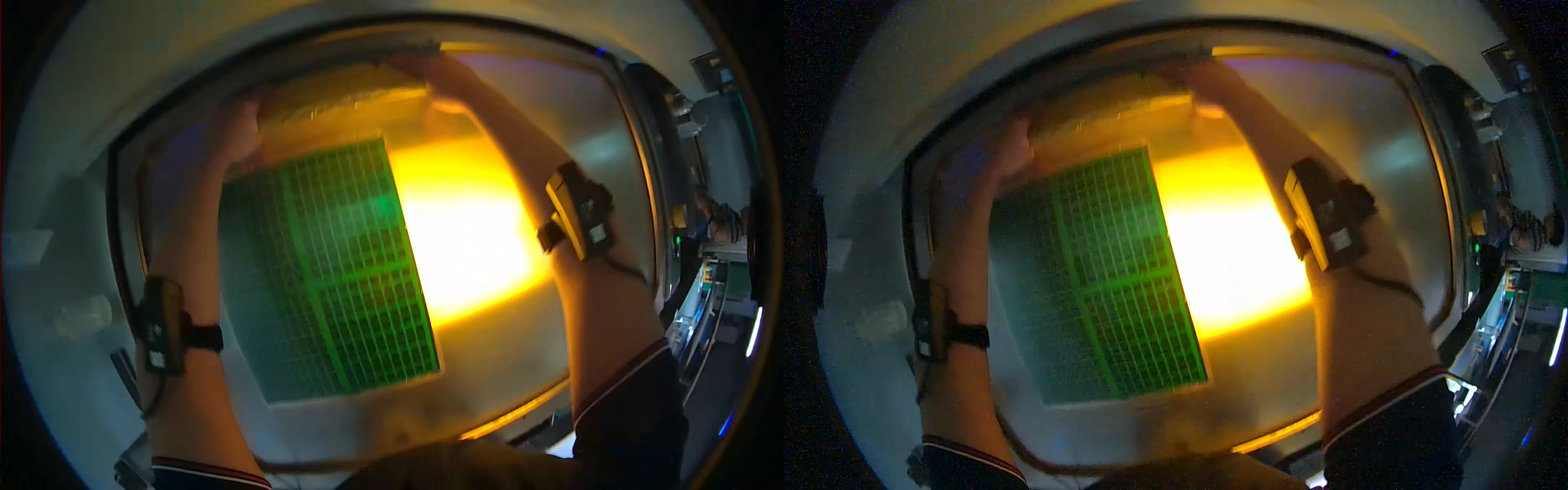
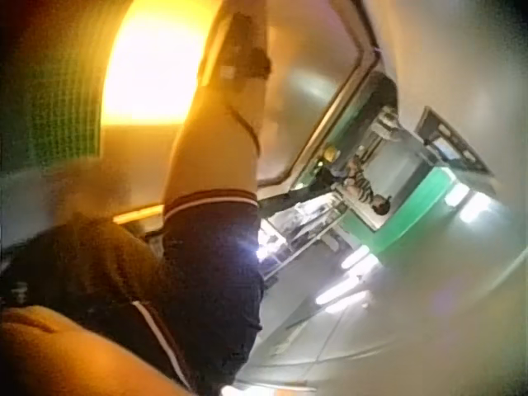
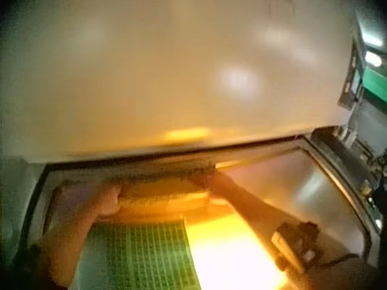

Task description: Operating an LED exposure machine to process circuit board frames.

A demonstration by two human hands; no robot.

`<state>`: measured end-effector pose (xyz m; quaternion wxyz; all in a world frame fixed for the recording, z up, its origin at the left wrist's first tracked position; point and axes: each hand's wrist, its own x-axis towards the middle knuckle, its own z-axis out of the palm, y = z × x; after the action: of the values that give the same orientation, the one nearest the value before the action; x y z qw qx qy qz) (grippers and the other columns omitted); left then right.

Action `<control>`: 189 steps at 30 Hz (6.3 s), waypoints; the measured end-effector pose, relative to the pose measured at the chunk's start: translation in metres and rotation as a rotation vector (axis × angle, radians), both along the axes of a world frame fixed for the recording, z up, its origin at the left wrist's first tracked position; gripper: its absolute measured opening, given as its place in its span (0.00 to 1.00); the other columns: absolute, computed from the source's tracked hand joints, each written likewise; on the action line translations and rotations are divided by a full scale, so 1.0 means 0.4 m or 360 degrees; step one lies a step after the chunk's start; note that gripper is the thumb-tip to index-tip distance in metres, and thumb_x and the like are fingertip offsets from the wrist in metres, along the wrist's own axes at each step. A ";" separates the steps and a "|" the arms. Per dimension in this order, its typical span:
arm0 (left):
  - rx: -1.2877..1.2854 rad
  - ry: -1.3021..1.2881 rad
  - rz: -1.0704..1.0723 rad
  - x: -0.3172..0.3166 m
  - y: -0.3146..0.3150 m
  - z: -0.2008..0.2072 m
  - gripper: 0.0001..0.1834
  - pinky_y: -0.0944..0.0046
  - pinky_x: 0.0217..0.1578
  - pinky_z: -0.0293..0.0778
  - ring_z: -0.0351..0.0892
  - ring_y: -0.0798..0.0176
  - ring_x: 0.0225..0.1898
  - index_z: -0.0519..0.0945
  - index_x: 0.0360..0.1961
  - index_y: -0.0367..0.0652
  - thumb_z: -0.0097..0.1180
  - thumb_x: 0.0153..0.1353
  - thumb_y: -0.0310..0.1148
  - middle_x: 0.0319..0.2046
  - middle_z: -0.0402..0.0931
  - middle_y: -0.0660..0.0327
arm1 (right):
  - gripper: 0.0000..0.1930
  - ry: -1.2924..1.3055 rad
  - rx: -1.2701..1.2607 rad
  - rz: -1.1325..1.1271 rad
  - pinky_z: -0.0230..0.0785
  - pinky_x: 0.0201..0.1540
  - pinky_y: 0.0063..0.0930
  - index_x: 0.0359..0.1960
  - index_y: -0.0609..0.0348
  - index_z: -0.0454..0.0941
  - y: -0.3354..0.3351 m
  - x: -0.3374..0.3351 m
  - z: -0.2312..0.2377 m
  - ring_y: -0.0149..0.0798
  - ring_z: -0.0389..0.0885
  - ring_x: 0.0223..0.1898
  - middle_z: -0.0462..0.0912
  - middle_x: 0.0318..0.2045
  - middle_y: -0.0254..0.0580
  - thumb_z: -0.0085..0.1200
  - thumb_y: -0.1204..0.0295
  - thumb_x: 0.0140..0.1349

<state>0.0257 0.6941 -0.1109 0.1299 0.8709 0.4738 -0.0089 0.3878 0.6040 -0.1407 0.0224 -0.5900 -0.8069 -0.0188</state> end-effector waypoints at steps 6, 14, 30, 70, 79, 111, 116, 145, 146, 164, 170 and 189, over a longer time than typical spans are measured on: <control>0.0271 0.0009 -0.0184 0.042 -0.209 0.063 0.34 0.46 0.57 0.70 0.72 0.38 0.55 0.71 0.61 0.48 0.56 0.48 0.19 0.50 0.76 0.41 | 0.30 0.0073 0.0319 0.0029 0.64 0.64 0.38 0.61 0.41 0.73 -0.166 0.029 -0.080 0.46 0.71 0.61 0.74 0.61 0.40 0.51 0.80 0.55; -0.0262 -0.0142 -0.0420 -0.215 -0.870 0.037 0.24 0.48 0.51 0.73 0.79 0.44 0.47 0.74 0.57 0.44 0.58 0.58 0.33 0.45 0.78 0.43 | 0.19 0.1200 -0.0098 0.0007 0.71 0.45 0.43 0.47 0.46 0.79 -0.959 -0.194 -0.011 0.47 0.80 0.46 0.83 0.42 0.42 0.54 0.77 0.52; -0.0669 0.0050 -0.0133 -0.055 -1.530 0.143 0.37 0.52 0.60 0.68 0.72 0.46 0.59 0.70 0.64 0.51 0.61 0.48 0.34 0.59 0.72 0.48 | 0.32 0.1145 -0.0407 0.0269 0.61 0.65 0.39 0.66 0.52 0.66 -1.561 0.223 0.054 0.46 0.69 0.63 0.69 0.64 0.44 0.57 0.68 0.57; -0.0817 0.0434 -0.0170 0.120 -1.576 0.150 0.40 0.53 0.63 0.65 0.70 0.54 0.63 0.59 0.71 0.56 0.56 0.55 0.33 0.68 0.63 0.59 | 0.18 -0.0087 0.0276 -0.1363 0.70 0.55 0.42 0.54 0.59 0.74 -1.814 1.227 -0.019 0.53 0.76 0.52 0.78 0.50 0.51 0.51 0.68 0.64; -0.0559 0.0427 -0.0246 -0.266 -1.470 0.141 0.44 0.48 0.67 0.60 0.63 0.38 0.65 0.55 0.72 0.55 0.62 0.54 0.34 0.69 0.60 0.61 | 0.09 0.1212 -0.0808 -0.0784 0.77 0.34 0.32 0.21 0.51 0.83 -2.003 0.055 -0.028 0.40 0.84 0.26 0.84 0.22 0.41 0.51 0.72 0.55; -0.0665 -0.0105 -0.1021 -0.242 -1.278 0.173 0.31 0.55 0.53 0.73 0.78 0.52 0.52 0.72 0.60 0.48 0.53 0.52 0.39 0.51 0.78 0.53 | 0.28 0.0477 0.0100 -0.0739 0.54 0.66 0.55 0.62 0.46 0.68 -1.623 -0.409 0.349 0.49 0.68 0.63 0.73 0.60 0.41 0.56 0.68 0.57; -0.0571 0.0624 -0.0714 -0.233 -1.323 0.148 0.36 0.54 0.58 0.70 0.74 0.54 0.59 0.65 0.67 0.52 0.52 0.54 0.37 0.61 0.71 0.57 | 0.27 0.0245 -0.0807 -0.0457 0.68 0.57 0.43 0.62 0.44 0.70 -1.475 -0.356 0.229 0.46 0.75 0.58 0.75 0.59 0.39 0.54 0.68 0.57; -0.0827 -0.0390 0.1086 -0.029 -2.171 -0.032 0.09 0.47 0.35 0.75 0.79 0.44 0.33 0.80 0.27 0.45 0.48 0.54 0.34 0.28 0.80 0.52 | 0.25 0.0131 -0.0373 -0.0281 0.59 0.64 0.47 0.58 0.48 0.72 -1.638 0.221 -0.418 0.46 0.67 0.64 0.71 0.63 0.40 0.57 0.74 0.56; -0.0829 -0.0379 0.1066 -0.030 -2.167 -0.042 0.09 0.47 0.35 0.75 0.79 0.44 0.33 0.80 0.27 0.45 0.48 0.54 0.34 0.28 0.80 0.52 | 0.27 0.0003 -0.0511 -0.0346 0.55 0.66 0.49 0.60 0.48 0.69 -1.626 0.206 -0.398 0.47 0.63 0.67 0.67 0.65 0.43 0.58 0.73 0.56; -0.0815 -0.0620 0.0907 -0.356 -1.881 -0.022 0.11 0.48 0.33 0.75 0.79 0.43 0.29 0.82 0.25 0.43 0.47 0.52 0.33 0.25 0.79 0.49 | 0.25 0.0062 -0.0785 -0.0435 0.74 0.48 0.44 0.48 0.55 0.80 -1.316 -0.284 -0.139 0.48 0.82 0.45 0.84 0.41 0.47 0.59 0.50 0.57; -0.1196 -0.0489 0.0657 -0.553 -1.769 -0.085 0.12 0.47 0.41 0.75 0.80 0.42 0.39 0.83 0.31 0.42 0.46 0.55 0.31 0.33 0.81 0.46 | 0.24 0.0047 -0.0993 -0.0700 0.75 0.42 0.44 0.35 0.53 0.85 -1.524 -0.384 -0.103 0.50 0.84 0.39 0.85 0.32 0.47 0.59 0.44 0.55; -0.0950 -0.3429 0.0552 -0.220 -1.431 0.432 0.33 0.42 0.67 0.54 0.56 0.43 0.69 0.52 0.70 0.41 0.44 0.66 0.35 0.69 0.56 0.52 | 0.32 0.0331 0.1653 -0.1051 0.62 0.61 0.41 0.59 0.59 0.64 -1.590 -0.439 0.620 0.47 0.70 0.57 0.71 0.52 0.45 0.66 0.68 0.54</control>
<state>-0.0623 0.1216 0.0621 0.6728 0.2816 0.2083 0.6517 0.2122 -0.0321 0.1075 0.3778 -0.7192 -0.4610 -0.3569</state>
